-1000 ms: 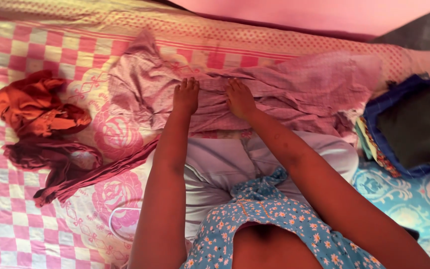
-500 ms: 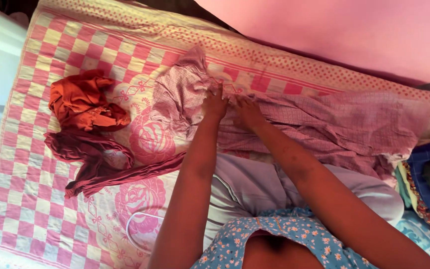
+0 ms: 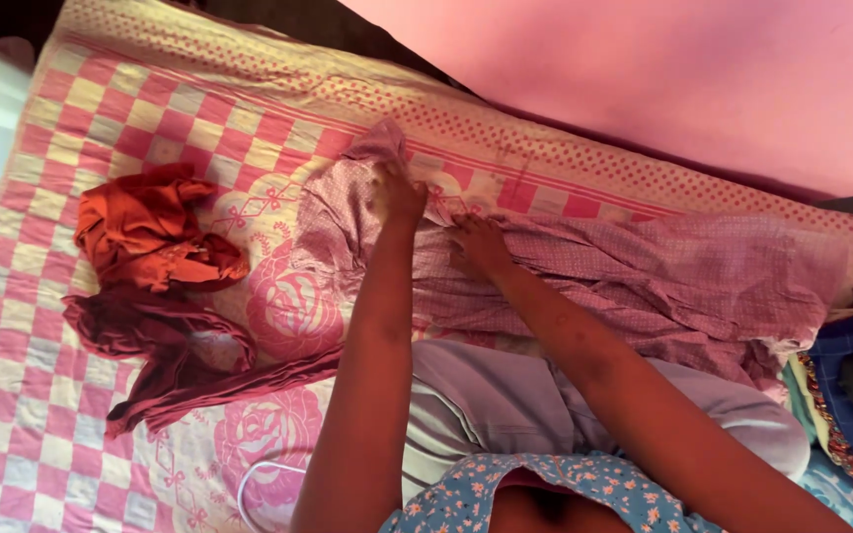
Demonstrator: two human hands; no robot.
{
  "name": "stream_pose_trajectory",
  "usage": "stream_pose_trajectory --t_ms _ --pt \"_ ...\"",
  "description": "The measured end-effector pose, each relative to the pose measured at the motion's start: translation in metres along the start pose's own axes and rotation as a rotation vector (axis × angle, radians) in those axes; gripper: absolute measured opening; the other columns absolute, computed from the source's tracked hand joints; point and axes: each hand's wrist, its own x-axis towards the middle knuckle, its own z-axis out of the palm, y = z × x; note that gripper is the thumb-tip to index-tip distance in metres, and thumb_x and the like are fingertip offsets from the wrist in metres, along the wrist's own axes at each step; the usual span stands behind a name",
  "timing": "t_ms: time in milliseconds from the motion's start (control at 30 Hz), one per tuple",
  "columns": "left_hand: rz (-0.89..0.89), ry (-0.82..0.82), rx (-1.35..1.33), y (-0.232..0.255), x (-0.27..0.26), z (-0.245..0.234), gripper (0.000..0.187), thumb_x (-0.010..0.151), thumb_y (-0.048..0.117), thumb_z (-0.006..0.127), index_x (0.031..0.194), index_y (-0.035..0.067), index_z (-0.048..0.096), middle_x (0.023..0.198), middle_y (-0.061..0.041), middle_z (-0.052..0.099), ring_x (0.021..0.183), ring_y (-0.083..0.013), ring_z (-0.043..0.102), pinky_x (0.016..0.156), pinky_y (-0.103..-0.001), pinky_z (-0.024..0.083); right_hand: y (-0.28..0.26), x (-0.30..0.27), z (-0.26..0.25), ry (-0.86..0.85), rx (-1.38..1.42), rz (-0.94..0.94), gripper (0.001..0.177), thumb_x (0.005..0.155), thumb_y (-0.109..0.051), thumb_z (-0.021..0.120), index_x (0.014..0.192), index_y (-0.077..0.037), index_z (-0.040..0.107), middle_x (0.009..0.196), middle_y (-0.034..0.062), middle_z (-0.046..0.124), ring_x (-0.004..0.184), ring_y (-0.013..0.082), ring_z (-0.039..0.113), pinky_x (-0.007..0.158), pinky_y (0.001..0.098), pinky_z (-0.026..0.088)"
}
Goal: Fold a pink checkered shirt while sitting.
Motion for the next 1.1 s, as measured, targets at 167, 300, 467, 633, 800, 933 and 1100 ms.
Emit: stream_pose_trajectory --t_ms 167,300,467,633,800,933,1100 --pt "-0.109 0.073 0.024 -0.019 0.032 0.020 0.098 0.076 0.032 0.075 0.162 0.017 0.029 0.147 -0.021 0.042 0.124 -0.0382 0.055 0.100 -0.042 0.051 -0.002 0.000 -0.009 0.235 -0.008 -0.082 0.042 0.088 -0.024 0.067 0.128 -0.012 0.066 0.139 0.0109 0.063 0.131 0.0359 0.056 0.108 0.0528 0.046" --pt "-0.049 0.328 0.107 -0.062 0.122 0.115 0.061 0.093 0.041 0.071 0.132 -0.003 0.056 0.128 -0.024 0.064 0.108 -0.0384 0.068 0.096 -0.047 0.054 -0.007 0.000 -0.027 0.360 0.020 -0.101 0.035 0.086 -0.017 0.068 0.121 -0.011 0.067 0.124 0.0101 0.067 0.116 0.0345 0.063 0.097 0.0490 0.052" --pt "-0.307 0.280 -2.341 -0.086 0.095 0.079 0.030 0.086 -0.001 0.067 0.116 -0.004 0.061 0.099 -0.017 0.072 0.083 -0.0331 0.074 0.075 -0.049 0.063 -0.005 -0.007 -0.038 0.502 -0.108 -0.082 0.031 0.087 -0.010 0.060 0.118 -0.008 0.065 0.107 0.0126 0.064 0.098 0.0346 0.061 0.084 0.0497 0.051" --pt "-0.310 0.489 -2.341 -0.112 0.051 0.073 0.036 0.087 -0.006 0.065 0.119 0.007 0.056 0.105 -0.010 0.070 0.090 -0.0276 0.072 0.077 -0.043 0.062 -0.010 -0.030 -0.042 0.426 -0.179 -0.147 0.030 0.093 -0.011 0.056 0.121 -0.011 0.066 0.102 0.0116 0.062 0.095 0.0327 0.060 0.084 0.0474 0.050" --pt "-0.619 0.430 -2.084 -0.133 0.026 0.082 0.034 0.093 0.004 0.067 0.125 0.008 0.055 0.109 -0.007 0.070 0.092 -0.0229 0.070 0.074 -0.038 0.060 -0.017 -0.049 -0.041 0.330 -0.153 -0.176 0.033 0.093 -0.012 0.056 0.124 -0.012 0.067 0.102 0.0101 0.061 0.097 0.0314 0.060 0.084 0.0465 0.050" --pt "-0.460 0.443 -2.186 -0.160 0.046 0.138 0.042 0.089 -0.001 0.068 0.130 0.000 0.058 0.111 -0.014 0.063 0.088 -0.0283 0.063 0.066 -0.041 0.054 -0.027 -0.049 -0.049 0.306 -0.141 -0.159 0.039 0.089 -0.013 0.059 0.127 -0.014 0.068 0.112 0.0100 0.063 0.104 0.0315 0.061 0.088 0.0479 0.049" --pt "-0.730 0.613 -1.794 -0.120 -0.008 0.064 0.061 0.077 -0.004 0.070 0.132 -0.002 0.044 0.129 -0.020 0.063 0.105 -0.0339 0.068 0.085 -0.047 0.062 -0.035 -0.029 -0.040 0.284 -0.093 -0.165 0.041 0.082 -0.018 0.067 0.123 -0.013 0.068 0.120 0.0124 0.065 0.111 0.0346 0.061 0.092 0.0513 0.048"
